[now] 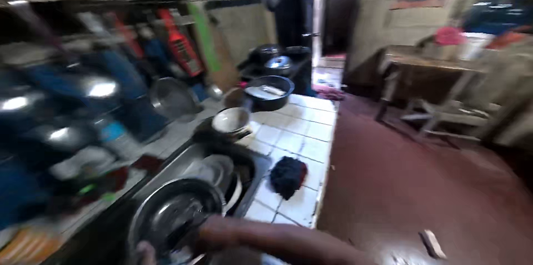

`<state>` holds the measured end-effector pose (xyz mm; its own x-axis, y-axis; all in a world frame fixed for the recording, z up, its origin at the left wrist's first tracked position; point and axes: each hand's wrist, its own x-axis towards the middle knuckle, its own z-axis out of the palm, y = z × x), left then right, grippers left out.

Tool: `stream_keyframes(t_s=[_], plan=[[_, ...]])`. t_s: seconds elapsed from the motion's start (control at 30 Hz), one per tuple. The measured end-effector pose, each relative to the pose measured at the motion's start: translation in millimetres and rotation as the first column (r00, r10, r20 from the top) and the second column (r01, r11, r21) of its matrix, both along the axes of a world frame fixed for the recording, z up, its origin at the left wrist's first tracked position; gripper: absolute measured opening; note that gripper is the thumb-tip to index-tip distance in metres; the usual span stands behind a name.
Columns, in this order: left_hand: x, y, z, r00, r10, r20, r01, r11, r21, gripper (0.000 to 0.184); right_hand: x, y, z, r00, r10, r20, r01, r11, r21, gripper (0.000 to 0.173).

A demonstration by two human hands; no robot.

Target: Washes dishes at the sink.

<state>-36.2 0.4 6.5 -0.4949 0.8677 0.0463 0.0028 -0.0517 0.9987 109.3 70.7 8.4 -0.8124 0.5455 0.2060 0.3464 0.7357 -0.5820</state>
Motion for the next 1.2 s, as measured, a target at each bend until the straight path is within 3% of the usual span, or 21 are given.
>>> stream_keyframes(t_s=[0.07, 0.13, 0.17, 0.23, 0.3, 0.37, 0.4, 0.47, 0.5, 0.57, 0.63, 0.7, 0.77, 0.83, 0.87, 0.93, 0.97, 1.07, 1.13, 1.2], plan=[[1, -12, 7, 0.997, 0.064, 0.051, -0.057, 0.991, -0.125, 0.056, 8, 31, -8, 0.997, 0.032, 0.071, -0.05, 0.963, 0.264, 0.025], [15, -15, 10, 0.97, 0.121, 0.213, -0.077, 0.976, -0.205, 0.054, -2, 54, 6, 0.998, -0.043, 0.044, 0.023, 0.921, 0.39, 0.025], [24, -13, 12, 0.96, 0.11, 0.259, -0.054, 0.976, -0.212, 0.053, -13, 60, 15, 0.997, -0.074, -0.007, 0.072, 0.931, 0.358, 0.029], [30, -7, 12, 0.952, 0.051, 0.303, 0.0, 0.986, -0.168, 0.055, -37, 52, 24, 0.984, -0.097, -0.152, 0.115, 0.987, 0.112, 0.036], [16, 1, 8, 0.962, 0.076, 0.262, -0.047, 0.992, -0.118, 0.053, -50, 31, 24, 0.978, -0.011, -0.209, -0.017, 0.991, -0.129, 0.04], [-11, 1, 3, 0.962, 0.174, 0.21, -0.153, 0.982, -0.115, 0.054, -46, 20, 17, 0.981, 0.164, -0.102, -0.179, 0.971, -0.16, 0.033], [-22, -4, 1, 0.958, 0.199, 0.205, -0.177, 0.977, -0.122, 0.056, -39, 24, 13, 0.978, 0.207, 0.0, -0.207, 0.977, -0.059, 0.029], [-25, -14, -3, 0.943, 0.242, 0.229, -0.209, 0.965, -0.159, 0.055, -29, 38, 21, 0.974, 0.114, 0.198, -0.151, 0.971, 0.187, 0.029], [-18, -18, -2, 0.94, 0.237, 0.244, -0.195, 0.963, -0.183, 0.055, -30, 47, 29, 0.973, 0.031, 0.229, -0.1, 0.95, 0.295, 0.031], [4, -18, 8, 0.948, 0.179, 0.263, -0.122, 0.968, -0.221, 0.057, -43, 61, 30, 0.988, -0.094, 0.125, 0.031, 0.901, 0.433, 0.034], [12, -10, 10, 0.962, 0.092, 0.257, -0.038, 0.978, -0.205, 0.059, -56, 53, 21, 0.996, -0.086, -0.034, 0.092, 0.958, 0.273, 0.035], [-1, -3, 7, 0.973, 0.061, 0.222, -0.025, 0.987, -0.158, 0.06, -58, 32, 12, 0.99, 0.051, -0.134, -0.046, 0.998, 0.039, 0.037], [-22, -1, 3, 0.983, 0.129, 0.131, -0.115, 0.987, -0.109, 0.057, -46, 22, 14, 0.981, 0.194, 0.022, -0.193, 0.979, -0.062, 0.035], [-36, -7, -2, 0.977, 0.191, 0.097, -0.178, 0.976, -0.127, 0.057, -30, 31, 22, 0.945, 0.16, 0.285, -0.199, 0.973, 0.113, 0.033], [-35, -9, -3, 0.972, 0.217, 0.091, -0.202, 0.968, -0.151, 0.056, -27, 40, 27, 0.939, 0.083, 0.334, -0.178, 0.948, 0.265, 0.032], [-25, -9, -3, 0.973, 0.195, 0.121, -0.172, 0.969, -0.178, 0.056, -31, 60, 32, 0.971, -0.042, 0.234, -0.079, 0.872, 0.483, 0.03], [-20, -6, 0, 0.975, 0.156, 0.158, -0.129, 0.978, -0.166, 0.057, -35, 66, 32, 0.984, -0.047, 0.172, -0.043, 0.874, 0.485, 0.03], [-31, 1, 3, 0.994, 0.031, 0.106, -0.02, 0.995, -0.099, 0.059, -41, 44, 25, 0.989, 0.127, 0.073, -0.134, 0.986, 0.1, 0.059], [-52, 6, 7, 0.996, 0.04, 0.077, -0.03, 0.991, -0.129, 0.06, -36, 19, 32, 0.931, 0.281, 0.232, -0.299, 0.953, 0.047, 0.071], [-71, 7, 9, 0.997, 0.027, 0.079, -0.012, 0.983, -0.185, 0.061, -31, 7, 44, 0.842, 0.341, 0.417, -0.419, 0.901, 0.109, 0.053]])
